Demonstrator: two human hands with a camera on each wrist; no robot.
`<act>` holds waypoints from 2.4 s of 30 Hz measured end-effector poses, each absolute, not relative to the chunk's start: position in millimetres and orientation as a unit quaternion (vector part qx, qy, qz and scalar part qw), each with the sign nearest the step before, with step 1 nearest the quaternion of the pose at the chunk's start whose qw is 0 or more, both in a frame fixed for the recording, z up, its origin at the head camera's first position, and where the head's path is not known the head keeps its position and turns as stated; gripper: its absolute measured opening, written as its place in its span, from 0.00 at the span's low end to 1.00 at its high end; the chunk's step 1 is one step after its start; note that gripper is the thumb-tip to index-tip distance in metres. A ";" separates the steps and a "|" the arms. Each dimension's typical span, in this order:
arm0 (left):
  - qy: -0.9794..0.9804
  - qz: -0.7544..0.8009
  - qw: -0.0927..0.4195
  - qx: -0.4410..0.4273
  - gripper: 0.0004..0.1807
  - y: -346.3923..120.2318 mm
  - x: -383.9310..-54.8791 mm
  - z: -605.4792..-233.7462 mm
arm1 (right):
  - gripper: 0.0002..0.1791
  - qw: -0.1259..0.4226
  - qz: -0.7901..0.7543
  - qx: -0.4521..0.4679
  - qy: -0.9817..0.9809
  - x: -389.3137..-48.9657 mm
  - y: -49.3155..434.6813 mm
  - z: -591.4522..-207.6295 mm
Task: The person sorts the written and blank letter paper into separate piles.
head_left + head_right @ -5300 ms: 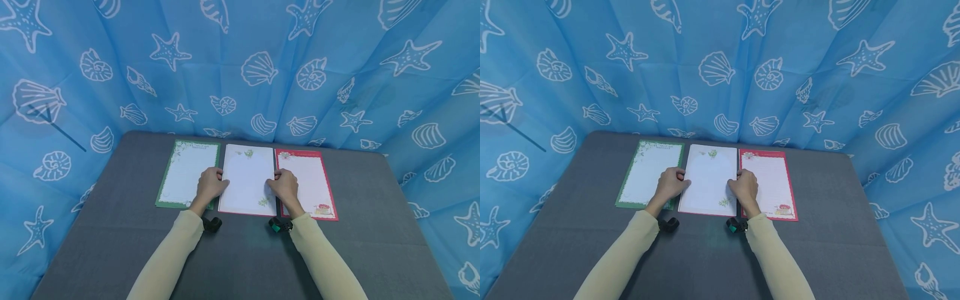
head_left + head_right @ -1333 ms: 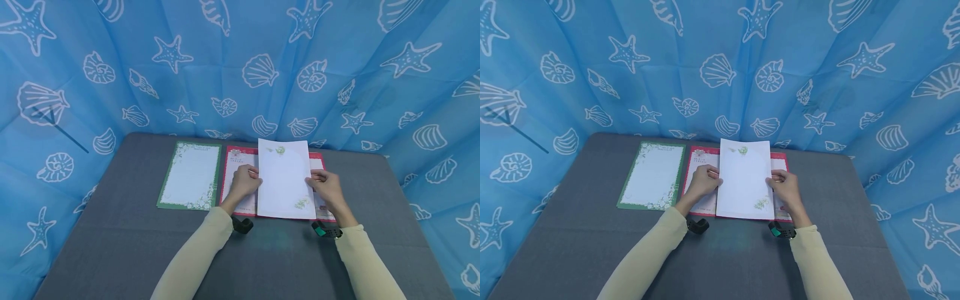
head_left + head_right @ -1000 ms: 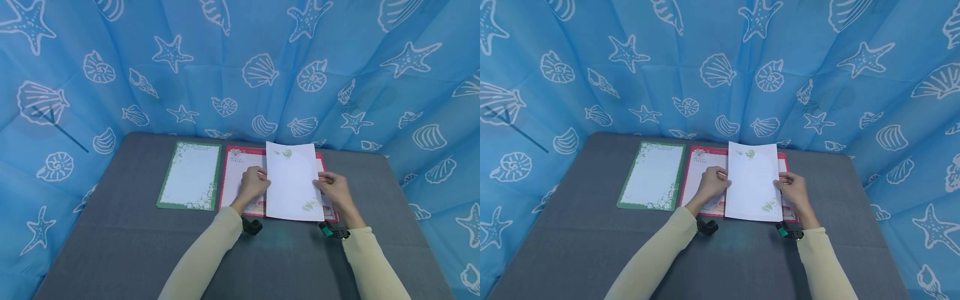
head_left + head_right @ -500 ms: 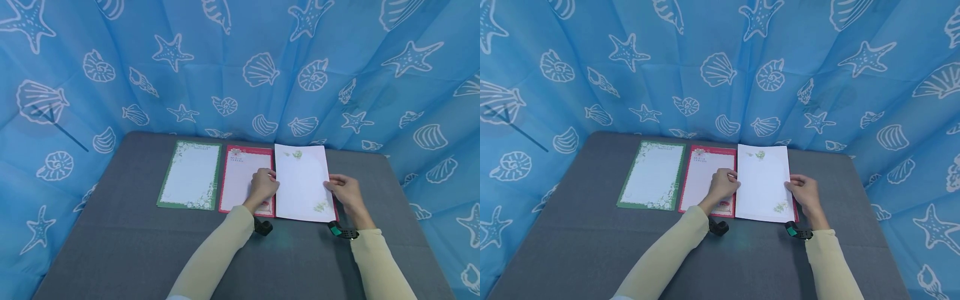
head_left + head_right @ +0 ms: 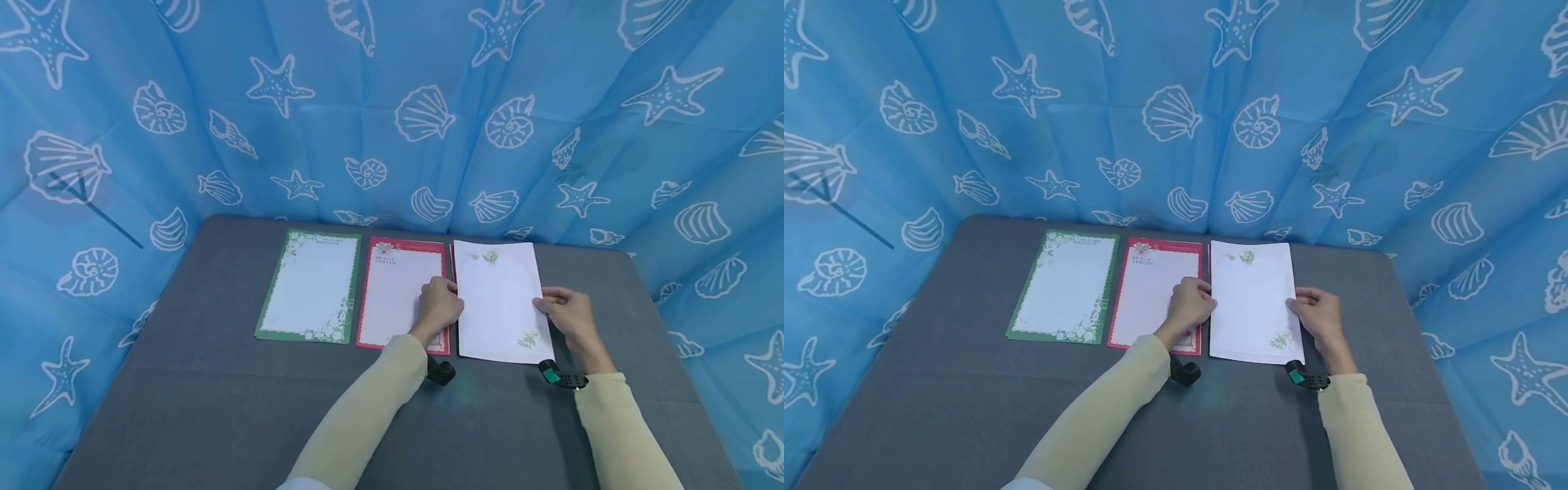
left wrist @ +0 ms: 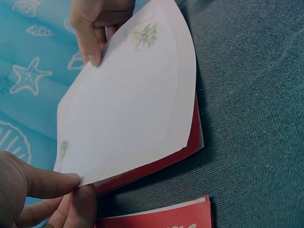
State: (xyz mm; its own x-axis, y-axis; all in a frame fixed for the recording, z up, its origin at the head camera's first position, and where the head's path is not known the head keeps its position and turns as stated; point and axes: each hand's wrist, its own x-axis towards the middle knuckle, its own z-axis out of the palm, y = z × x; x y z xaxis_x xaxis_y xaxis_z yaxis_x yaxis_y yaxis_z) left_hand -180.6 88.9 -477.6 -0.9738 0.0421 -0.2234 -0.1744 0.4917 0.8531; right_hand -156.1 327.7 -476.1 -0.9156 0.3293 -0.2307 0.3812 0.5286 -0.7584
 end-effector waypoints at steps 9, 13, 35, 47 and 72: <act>0.867 0.486 0.103 -0.036 0.14 94.1 -182.9 -483.1 | 0.24 0.030 -0.429 0.219 0.876 -161.0 325.1 -477.0; 0.869 0.483 0.100 -0.033 0.15 94.8 -182.8 -481.4 | 0.24 0.028 -0.417 0.231 0.878 -163.6 324.9 -478.1; 0.870 0.478 0.111 -0.054 0.12 99.1 -182.8 -476.3 | 0.22 0.006 -0.367 0.272 0.889 -167.2 317.1 -484.1; 0.871 0.476 0.105 -0.059 0.08 98.6 -182.9 -475.3 | 0.22 0.001 -0.361 0.287 0.887 -168.3 313.0 -485.2; 0.874 0.475 0.085 -0.059 0.10 92.4 -179.8 -470.7 | 0.23 0.008 -0.366 0.293 0.883 -162.3 319.4 -479.0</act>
State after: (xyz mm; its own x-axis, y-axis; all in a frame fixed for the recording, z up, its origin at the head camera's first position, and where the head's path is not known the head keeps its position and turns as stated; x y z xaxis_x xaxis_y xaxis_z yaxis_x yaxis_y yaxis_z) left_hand -179.8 92.4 -470.7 -0.9787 -0.0235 -0.2040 -0.1839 0.5425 0.8196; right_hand -162.3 319.4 -479.0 -0.8278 0.5125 -0.2284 0.5237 0.5598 -0.6421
